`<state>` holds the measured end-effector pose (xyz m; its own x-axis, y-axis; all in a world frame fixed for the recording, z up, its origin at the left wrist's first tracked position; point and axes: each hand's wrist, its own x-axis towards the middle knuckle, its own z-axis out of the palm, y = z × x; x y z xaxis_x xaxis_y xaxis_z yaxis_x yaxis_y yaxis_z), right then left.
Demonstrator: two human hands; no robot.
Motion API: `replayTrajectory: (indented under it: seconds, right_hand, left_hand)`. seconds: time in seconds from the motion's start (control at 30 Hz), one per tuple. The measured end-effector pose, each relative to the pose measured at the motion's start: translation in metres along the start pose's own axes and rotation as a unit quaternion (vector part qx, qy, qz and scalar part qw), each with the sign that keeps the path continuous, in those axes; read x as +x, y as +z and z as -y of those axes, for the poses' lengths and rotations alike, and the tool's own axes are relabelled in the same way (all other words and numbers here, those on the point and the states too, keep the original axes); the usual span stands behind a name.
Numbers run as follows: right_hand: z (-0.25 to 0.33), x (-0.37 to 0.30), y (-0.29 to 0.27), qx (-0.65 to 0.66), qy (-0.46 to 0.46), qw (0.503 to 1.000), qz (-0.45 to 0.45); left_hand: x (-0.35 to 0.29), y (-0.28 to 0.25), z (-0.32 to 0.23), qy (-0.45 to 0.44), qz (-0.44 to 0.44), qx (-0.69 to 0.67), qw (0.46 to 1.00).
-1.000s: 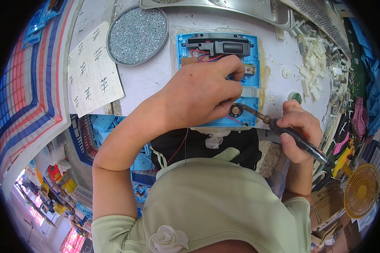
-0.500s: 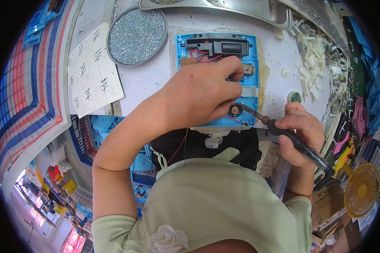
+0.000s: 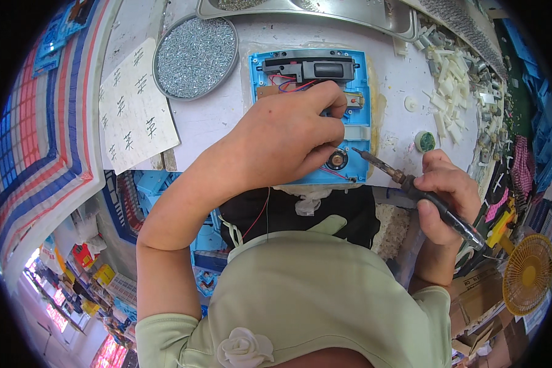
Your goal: Soldering components onto a circuit board and assembling a plastic device housing.
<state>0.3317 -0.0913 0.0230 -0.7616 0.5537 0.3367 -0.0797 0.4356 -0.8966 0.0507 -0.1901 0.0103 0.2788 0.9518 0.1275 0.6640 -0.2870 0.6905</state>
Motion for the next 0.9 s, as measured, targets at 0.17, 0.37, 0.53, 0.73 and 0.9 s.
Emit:
replayTrajectory:
  seconds: [0.17,0.37,0.53,0.73,0.9]
  right_hand:
    - [-0.002,0.0,0.0,0.003,0.0,1.0,0.009]
    - [0.0,0.0,0.004,-0.001,0.012,1.0,0.012]
    - [-0.003,0.0,0.006,-0.004,0.004,1.0,0.012]
    - [-0.005,-0.001,0.007,-0.009,0.003,1.0,0.011]
    - [-0.004,0.002,0.008,-0.021,0.009,0.999,0.024]
  left_hand:
    - [0.0,-0.001,-0.004,-0.014,0.004,0.002,1.0]
    - [0.001,0.0,-0.006,-0.011,0.006,0.011,1.0]
    - [0.001,0.002,-0.011,-0.017,-0.008,0.017,1.0]
    - [0.002,0.004,-0.011,-0.012,-0.01,0.024,1.0]
    - [0.002,0.005,-0.011,-0.011,-0.013,0.028,0.999]
